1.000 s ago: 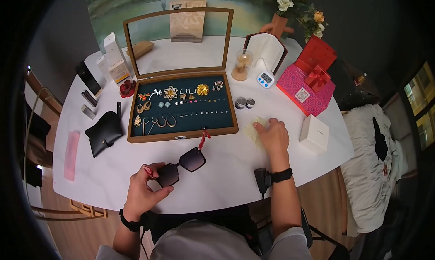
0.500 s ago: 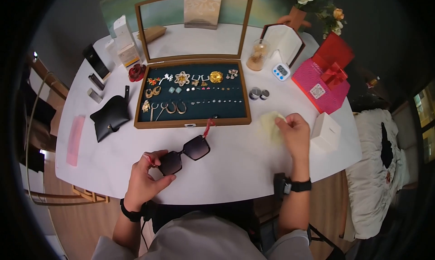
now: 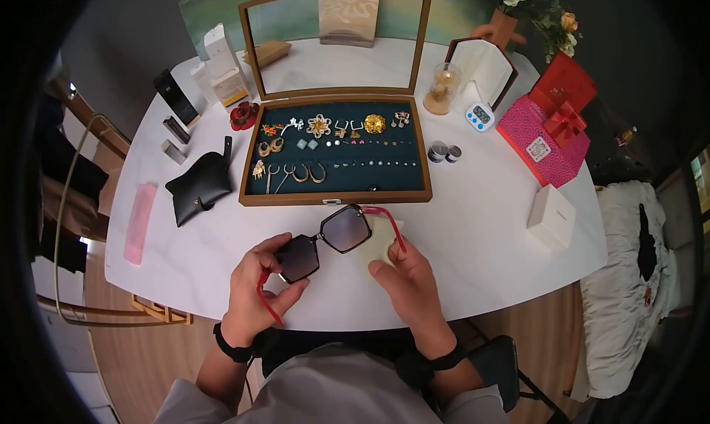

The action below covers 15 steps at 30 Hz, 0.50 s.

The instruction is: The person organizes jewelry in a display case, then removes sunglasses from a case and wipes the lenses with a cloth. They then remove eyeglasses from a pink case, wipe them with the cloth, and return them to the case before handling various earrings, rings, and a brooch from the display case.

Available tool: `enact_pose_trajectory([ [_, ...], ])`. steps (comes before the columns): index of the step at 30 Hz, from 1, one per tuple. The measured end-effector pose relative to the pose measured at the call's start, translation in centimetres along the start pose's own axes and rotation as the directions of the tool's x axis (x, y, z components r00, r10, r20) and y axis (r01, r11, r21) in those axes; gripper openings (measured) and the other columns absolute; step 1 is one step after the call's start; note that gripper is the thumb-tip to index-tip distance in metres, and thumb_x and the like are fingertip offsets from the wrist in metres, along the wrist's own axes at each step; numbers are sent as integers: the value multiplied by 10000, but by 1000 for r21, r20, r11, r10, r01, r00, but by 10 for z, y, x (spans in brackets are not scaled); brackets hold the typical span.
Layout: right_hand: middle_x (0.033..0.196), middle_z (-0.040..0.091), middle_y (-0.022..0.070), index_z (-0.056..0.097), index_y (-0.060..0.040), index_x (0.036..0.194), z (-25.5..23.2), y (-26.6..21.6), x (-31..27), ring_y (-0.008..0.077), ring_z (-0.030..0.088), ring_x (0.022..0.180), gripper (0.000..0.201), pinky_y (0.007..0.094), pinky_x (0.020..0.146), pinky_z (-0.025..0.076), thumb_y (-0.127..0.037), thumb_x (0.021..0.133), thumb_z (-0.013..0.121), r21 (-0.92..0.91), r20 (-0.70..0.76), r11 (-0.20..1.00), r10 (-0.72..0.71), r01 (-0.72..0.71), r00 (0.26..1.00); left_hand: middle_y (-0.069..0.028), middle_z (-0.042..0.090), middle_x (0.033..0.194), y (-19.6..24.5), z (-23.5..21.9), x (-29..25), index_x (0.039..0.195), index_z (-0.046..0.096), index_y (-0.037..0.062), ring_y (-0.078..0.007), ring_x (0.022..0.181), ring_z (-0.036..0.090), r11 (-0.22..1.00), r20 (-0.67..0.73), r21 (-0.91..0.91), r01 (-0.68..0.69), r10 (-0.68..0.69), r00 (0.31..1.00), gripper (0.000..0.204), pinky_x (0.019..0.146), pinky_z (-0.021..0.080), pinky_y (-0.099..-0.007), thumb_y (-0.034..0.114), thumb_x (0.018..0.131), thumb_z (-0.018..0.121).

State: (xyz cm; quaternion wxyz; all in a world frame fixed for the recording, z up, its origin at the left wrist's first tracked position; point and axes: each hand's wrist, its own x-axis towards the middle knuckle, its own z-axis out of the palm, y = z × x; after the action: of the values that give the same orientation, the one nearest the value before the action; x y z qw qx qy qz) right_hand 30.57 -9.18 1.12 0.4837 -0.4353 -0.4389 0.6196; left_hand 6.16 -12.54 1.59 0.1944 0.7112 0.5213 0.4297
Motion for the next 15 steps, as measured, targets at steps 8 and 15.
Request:
enact_pose_trajectory([
  [8, 956, 584, -18, 594, -42, 1025, 13, 7, 0, 105, 569, 912, 112, 263, 843, 459, -48, 919, 631, 159, 112, 978, -152, 133, 982, -245, 646, 1208, 7, 2, 2, 886, 464, 67, -381, 1057, 665, 984, -27, 95, -153, 156, 987, 461, 846, 555, -401, 73, 672, 872],
  [15, 1071, 672, 73, 600, 4, 1141, 19, 17, 20, 174, 666, 977, 182, 327, 864, 541, -44, 975, 543, 210, -98, 973, -80, 99, 992, -210, 660, 1194, 8, 10, 8, 854, 491, 63, -365, 982, 678, 958, -8, 65, -280, 282, 960, 436, 766, 576, -390, 56, 641, 871],
])
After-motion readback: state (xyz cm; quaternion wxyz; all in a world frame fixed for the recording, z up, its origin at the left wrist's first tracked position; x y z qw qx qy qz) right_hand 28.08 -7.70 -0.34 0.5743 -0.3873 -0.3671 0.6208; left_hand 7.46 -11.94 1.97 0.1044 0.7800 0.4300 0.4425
